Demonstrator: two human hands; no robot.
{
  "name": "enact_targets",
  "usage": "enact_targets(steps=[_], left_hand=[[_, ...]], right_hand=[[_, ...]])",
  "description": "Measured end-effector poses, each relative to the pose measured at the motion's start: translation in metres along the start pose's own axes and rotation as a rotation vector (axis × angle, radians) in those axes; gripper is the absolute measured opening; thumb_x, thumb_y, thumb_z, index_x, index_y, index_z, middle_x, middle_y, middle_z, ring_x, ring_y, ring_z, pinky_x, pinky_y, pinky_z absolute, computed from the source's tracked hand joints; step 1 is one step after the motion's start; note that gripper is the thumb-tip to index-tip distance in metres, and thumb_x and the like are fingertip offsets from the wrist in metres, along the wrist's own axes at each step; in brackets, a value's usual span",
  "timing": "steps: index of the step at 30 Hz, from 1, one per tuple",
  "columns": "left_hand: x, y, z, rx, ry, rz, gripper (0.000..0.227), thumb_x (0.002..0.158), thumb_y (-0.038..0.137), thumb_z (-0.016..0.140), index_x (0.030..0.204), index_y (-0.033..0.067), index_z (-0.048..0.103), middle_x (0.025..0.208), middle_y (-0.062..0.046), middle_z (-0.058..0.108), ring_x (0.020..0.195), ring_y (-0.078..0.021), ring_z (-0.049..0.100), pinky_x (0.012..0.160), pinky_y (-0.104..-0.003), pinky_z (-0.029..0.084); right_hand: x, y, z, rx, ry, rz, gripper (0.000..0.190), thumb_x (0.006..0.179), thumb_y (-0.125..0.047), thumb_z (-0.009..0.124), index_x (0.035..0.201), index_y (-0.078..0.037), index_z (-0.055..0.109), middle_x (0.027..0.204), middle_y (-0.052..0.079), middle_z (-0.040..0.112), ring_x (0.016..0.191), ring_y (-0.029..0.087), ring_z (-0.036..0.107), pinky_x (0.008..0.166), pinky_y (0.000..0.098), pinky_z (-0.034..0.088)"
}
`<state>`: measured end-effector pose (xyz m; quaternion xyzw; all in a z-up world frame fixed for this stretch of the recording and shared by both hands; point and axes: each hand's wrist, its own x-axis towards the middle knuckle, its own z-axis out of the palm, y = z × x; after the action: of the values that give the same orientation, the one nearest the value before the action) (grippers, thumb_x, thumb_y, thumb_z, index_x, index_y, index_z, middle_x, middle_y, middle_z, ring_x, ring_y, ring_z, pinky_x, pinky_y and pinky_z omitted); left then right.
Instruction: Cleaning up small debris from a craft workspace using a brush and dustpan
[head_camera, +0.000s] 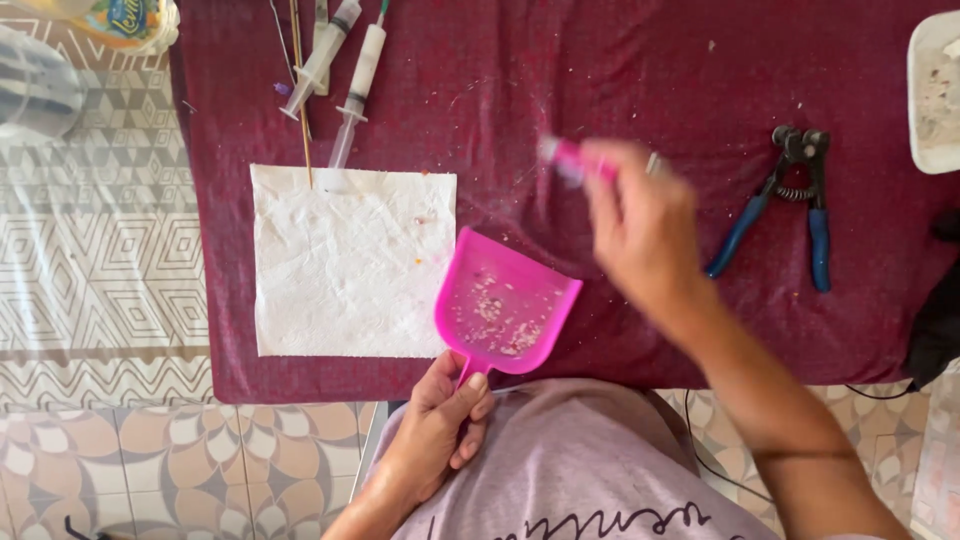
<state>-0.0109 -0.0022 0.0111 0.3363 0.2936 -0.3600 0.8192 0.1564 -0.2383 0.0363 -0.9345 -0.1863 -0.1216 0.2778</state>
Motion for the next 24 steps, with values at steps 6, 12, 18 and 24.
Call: enact_targets(steps=[6, 12, 18, 24], left_hand=[[-0.001, -0.001, -0.003, -0.004, 0.047, 0.043, 0.013, 0.105, 0.012, 0.055, 0.116, 0.0059, 0.052, 0.073, -0.007, 0.047, 0.037, -0.0065, 0.04, 0.028, -0.016, 0.022], [0.0, -0.003, -0.008, -0.01, 0.03, 0.029, 0.013, 0.105, 0.013, 0.057, 0.115, 0.0073, 0.051, 0.073, -0.006, 0.047, 0.036, -0.0064, 0.041, 0.028, -0.017, 0.023], [0.002, -0.004, -0.009, -0.006, 0.022, 0.026, 0.013, 0.105, 0.014, 0.057, 0.115, 0.0078, 0.051, 0.073, -0.006, 0.047, 0.036, -0.006, 0.04, 0.028, -0.016, 0.022], [0.001, -0.002, -0.008, -0.017, 0.026, 0.036, 0.012, 0.106, 0.012, 0.056, 0.115, 0.007, 0.052, 0.072, -0.006, 0.047, 0.037, -0.0063, 0.041, 0.029, -0.016, 0.022]], right_hand=[[0.031, 0.017, 0.023, 0.08, -0.023, -0.146, 0.015, 0.104, 0.011, 0.065, 0.118, 0.006, 0.068, 0.088, 0.015, 0.07, 0.062, 0.019, 0.055, 0.052, 0.0285, 0.046], [-0.023, -0.029, 0.019, 0.255, -0.289, -0.194, 0.026, 0.096, 0.011, 0.06, 0.12, 0.001, 0.062, 0.093, 0.011, 0.071, 0.065, 0.016, 0.058, 0.056, 0.027, 0.047], [0.04, -0.001, 0.018, 0.246, -0.248, -0.119, 0.011, 0.104, 0.001, 0.062, 0.114, 0.001, 0.065, 0.076, 0.007, 0.063, 0.048, 0.011, 0.046, 0.038, 0.0259, 0.036], [0.065, 0.021, 0.048, 0.181, -0.167, -0.201, 0.014, 0.104, 0.006, 0.067, 0.116, 0.002, 0.062, 0.077, 0.01, 0.063, 0.053, 0.014, 0.051, 0.043, 0.0249, 0.042]])
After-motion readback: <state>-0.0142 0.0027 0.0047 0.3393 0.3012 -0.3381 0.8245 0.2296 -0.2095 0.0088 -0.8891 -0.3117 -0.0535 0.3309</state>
